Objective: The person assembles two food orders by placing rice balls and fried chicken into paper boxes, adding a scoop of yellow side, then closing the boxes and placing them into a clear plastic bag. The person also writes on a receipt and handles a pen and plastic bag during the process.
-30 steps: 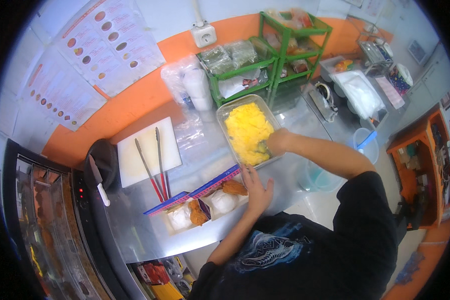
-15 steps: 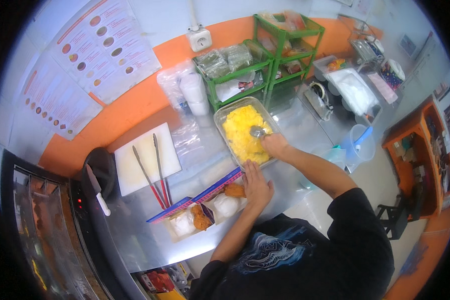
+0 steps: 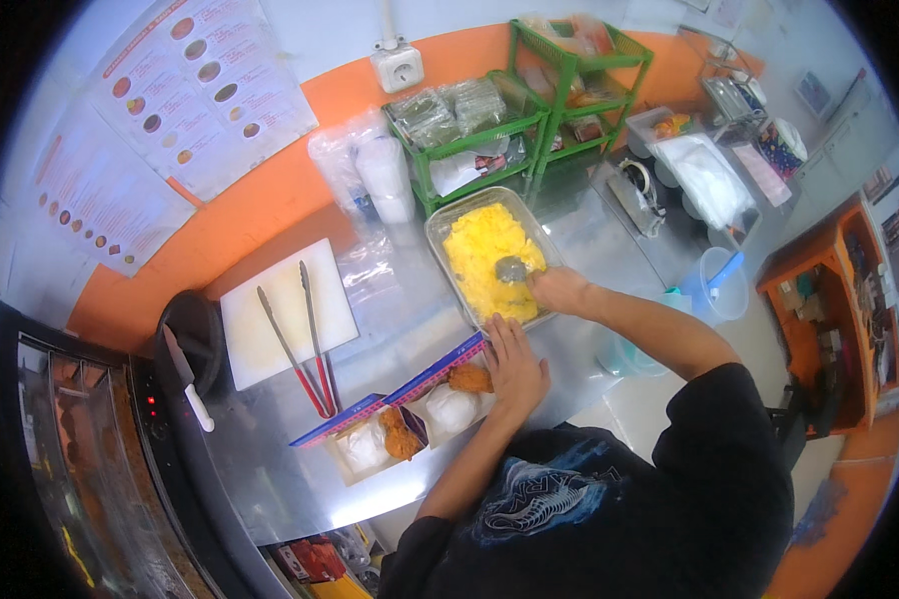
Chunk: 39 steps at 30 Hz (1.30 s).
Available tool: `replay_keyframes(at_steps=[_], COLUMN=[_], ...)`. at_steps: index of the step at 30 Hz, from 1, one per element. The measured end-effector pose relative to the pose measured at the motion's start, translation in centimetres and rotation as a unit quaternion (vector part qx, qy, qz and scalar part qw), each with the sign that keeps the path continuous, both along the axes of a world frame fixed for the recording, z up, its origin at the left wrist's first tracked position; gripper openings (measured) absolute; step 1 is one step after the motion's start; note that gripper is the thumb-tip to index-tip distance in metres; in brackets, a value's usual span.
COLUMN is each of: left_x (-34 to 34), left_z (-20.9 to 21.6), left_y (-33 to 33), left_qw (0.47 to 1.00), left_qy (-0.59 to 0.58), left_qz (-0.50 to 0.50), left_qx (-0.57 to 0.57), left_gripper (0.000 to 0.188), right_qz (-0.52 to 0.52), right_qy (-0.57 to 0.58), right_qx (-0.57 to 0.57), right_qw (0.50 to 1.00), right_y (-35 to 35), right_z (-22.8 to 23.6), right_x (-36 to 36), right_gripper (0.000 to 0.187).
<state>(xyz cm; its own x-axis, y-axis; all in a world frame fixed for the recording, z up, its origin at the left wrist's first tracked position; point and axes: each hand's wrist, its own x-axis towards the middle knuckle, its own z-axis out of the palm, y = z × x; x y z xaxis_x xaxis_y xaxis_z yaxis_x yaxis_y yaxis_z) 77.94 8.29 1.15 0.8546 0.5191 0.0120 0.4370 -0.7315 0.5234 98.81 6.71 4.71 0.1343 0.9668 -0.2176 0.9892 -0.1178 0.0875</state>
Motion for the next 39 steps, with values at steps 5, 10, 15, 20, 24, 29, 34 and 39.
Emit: replay_keyframes(at_steps=[5,10,15,20,24,29,34,39], left_x=[0.5,1.1,1.8,1.8,1.7,2.0,2.8,2.6], left_z=[-0.5,-1.1,-1.0,-0.8,-0.8,-0.9,-1.0,-1.3], left_y=[-0.2,-0.1,0.3,0.3,0.6,0.4,0.1,0.6], left_qw=[0.998,0.996,0.998,0.999,0.999,1.000,0.999,0.996], left_qy=[0.013,0.004,-0.004,-0.018,-0.027,-0.013,-0.028,-0.066], left_qz=[-0.020,-0.042,-0.036,-0.037,-0.035,-0.023,0.019,0.066], left_qx=[0.050,0.073,0.045,-0.009,-0.026,0.000,-0.018,0.000], left_gripper=[0.103,0.104,0.105,0.104,0.103,0.109,0.108,0.107], right_qz=[0.092,0.123,0.043,-0.218,-0.260,-0.153,-0.059,-0.144], right_qy=[0.002,0.050,0.364,0.570,0.689,0.539,0.484,0.506], right_qx=[-0.134,-0.181,-0.208,-0.206,-0.177,-0.157,-0.088,-0.097], right_qw=[0.987,0.974,0.907,0.765,0.653,0.813,0.869,0.845], right_y=[-1.2,0.2,1.6,0.5,0.2,0.9,0.8,0.8], right_z=[3.1,3.9,3.1,1.3,0.5,0.6,1.1,1.2], right_x=[0.6,2.9,5.9,6.6,7.5,6.9,5.8,5.2], right_gripper=[0.017,0.016,0.020,0.018,0.021,0.019,0.018,0.019])
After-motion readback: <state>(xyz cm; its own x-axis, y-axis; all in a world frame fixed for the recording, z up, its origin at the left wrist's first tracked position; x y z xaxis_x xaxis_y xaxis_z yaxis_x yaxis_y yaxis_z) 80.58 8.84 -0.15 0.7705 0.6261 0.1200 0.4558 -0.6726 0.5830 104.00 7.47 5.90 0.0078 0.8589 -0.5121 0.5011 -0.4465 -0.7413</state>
